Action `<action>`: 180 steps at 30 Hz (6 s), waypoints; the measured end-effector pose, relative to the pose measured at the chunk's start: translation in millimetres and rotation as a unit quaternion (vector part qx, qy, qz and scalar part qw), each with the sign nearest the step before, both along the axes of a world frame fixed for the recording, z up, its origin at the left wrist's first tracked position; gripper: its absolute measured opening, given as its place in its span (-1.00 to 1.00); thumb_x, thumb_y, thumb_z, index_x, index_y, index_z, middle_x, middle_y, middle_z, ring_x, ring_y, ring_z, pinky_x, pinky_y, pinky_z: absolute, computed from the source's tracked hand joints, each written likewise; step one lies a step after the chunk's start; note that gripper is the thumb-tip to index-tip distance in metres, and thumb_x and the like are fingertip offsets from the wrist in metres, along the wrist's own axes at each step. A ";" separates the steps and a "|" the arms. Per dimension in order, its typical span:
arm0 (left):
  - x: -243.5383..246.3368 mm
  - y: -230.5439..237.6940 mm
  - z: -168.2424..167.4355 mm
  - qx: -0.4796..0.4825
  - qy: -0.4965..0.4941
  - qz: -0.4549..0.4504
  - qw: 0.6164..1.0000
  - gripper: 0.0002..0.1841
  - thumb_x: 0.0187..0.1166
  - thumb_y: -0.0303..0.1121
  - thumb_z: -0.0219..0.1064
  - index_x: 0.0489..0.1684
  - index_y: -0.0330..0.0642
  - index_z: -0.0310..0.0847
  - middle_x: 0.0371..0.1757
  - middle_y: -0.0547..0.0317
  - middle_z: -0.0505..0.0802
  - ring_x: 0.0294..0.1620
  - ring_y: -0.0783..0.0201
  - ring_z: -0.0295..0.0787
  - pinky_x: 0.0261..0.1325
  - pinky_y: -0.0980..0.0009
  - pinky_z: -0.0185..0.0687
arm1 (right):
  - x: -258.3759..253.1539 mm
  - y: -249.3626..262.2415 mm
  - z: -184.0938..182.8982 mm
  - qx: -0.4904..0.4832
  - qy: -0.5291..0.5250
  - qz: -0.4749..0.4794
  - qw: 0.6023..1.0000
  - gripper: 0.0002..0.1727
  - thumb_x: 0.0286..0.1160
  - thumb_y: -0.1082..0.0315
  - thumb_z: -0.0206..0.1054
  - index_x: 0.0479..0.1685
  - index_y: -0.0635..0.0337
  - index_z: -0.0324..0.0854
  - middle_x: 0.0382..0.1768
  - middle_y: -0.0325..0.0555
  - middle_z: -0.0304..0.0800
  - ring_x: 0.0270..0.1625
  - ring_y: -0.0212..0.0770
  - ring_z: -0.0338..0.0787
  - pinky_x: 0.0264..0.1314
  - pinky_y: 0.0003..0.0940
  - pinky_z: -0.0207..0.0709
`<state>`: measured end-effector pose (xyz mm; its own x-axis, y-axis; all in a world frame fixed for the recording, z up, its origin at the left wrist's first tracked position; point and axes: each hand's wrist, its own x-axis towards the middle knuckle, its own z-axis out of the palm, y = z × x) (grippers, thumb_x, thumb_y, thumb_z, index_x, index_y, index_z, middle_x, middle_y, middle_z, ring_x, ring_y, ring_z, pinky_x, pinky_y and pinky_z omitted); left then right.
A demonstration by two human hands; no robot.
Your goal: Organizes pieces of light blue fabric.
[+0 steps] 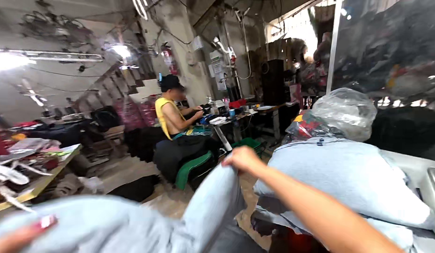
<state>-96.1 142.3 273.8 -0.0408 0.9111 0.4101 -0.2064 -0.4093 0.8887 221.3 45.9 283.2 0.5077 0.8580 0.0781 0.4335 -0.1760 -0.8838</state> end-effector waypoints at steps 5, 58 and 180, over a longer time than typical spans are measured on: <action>79.8 64.5 104.6 0.270 -0.119 -0.301 0.907 -0.80 0.81 -0.29 0.06 0.13 -0.04 0.59 0.06 0.35 0.78 0.16 0.45 0.72 0.35 0.42 0.62 | 81.0 -120.1 146.2 0.193 -0.067 -0.142 0.969 -0.72 0.53 0.21 0.39 0.01 0.22 0.74 -0.17 -0.03 0.87 -0.25 -0.15 0.88 -0.20 -0.15 0.80; 70.6 -240.7 -276.9 -0.672 -0.041 -0.103 0.732 -0.83 0.58 -0.56 0.02 -0.42 -0.15 0.39 -0.69 0.19 0.62 -0.72 0.32 0.62 -0.51 0.41 0.76 | -67.9 -155.7 -241.0 0.130 -0.247 0.198 0.939 -0.83 0.44 0.58 0.35 -0.13 0.26 0.83 -0.25 0.00 0.87 -0.10 -0.06 0.88 -0.02 -0.09 0.76; 13.5 -272.5 -290.6 -0.514 -0.014 -0.200 0.834 -0.67 0.64 -0.60 -0.14 0.29 -0.25 0.35 0.01 0.11 0.82 -0.31 0.35 0.81 -0.28 0.47 0.74 | -116.3 -113.6 -205.0 -0.051 -0.435 0.291 0.851 -0.83 0.55 0.34 0.38 -0.07 0.26 0.72 -0.34 0.00 0.82 -0.20 0.02 0.81 0.29 0.16 0.47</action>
<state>-82.6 -130.2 -16.8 0.3543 0.7230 -0.5931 -0.1691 0.6733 0.7198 105.0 -67.7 78.2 -0.2166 0.9692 0.1175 0.9558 0.2350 -0.1769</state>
